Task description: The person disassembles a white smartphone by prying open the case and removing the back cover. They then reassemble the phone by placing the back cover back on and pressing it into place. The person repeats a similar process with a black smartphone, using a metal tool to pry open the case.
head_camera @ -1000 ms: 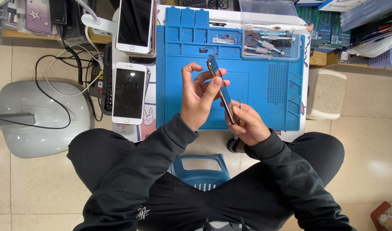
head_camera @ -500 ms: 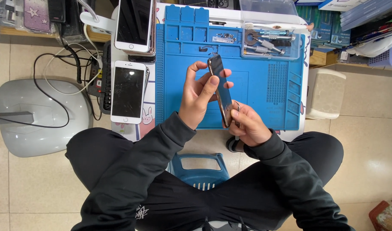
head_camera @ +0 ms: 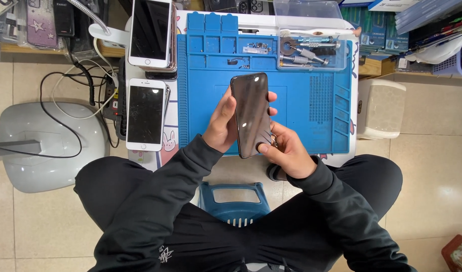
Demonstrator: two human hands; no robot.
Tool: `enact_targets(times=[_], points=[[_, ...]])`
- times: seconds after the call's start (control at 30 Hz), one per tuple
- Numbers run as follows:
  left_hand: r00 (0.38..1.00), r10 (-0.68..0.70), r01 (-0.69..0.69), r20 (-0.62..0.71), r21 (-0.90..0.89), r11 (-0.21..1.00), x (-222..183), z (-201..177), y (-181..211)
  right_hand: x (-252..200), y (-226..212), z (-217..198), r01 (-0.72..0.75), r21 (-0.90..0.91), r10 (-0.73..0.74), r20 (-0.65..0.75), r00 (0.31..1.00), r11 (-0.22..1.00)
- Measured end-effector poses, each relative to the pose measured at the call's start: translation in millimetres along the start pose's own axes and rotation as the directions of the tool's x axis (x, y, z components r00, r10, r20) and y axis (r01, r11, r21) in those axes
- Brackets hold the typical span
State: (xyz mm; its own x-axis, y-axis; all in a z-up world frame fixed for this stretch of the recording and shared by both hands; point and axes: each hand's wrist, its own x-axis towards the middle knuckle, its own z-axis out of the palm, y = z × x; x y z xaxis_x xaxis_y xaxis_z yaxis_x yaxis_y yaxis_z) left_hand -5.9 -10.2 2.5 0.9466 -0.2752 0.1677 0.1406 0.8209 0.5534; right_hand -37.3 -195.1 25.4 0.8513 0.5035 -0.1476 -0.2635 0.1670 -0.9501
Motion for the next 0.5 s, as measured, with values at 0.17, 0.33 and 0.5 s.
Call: enact_targets(times=[0.17,0.33,0.5], points=[[0.997,-0.072,0.073,0.017,-0.071,0.995,-3,7,-4,-9,22,-7,-0.02,-0.032,0.02,0.005,1.0,0.999],[0.996,-0.083,0.085,0.022,-0.081,0.993,-3,4,-6,-8,24,-7,-0.004,-0.026,0.003,-0.011,1.0,1.0],[0.997,-0.07,0.071,0.018,-0.053,0.996,-3,0,-12,-10,35,-14,0.003,-0.002,-0.003,-0.016,1.0,1.0]])
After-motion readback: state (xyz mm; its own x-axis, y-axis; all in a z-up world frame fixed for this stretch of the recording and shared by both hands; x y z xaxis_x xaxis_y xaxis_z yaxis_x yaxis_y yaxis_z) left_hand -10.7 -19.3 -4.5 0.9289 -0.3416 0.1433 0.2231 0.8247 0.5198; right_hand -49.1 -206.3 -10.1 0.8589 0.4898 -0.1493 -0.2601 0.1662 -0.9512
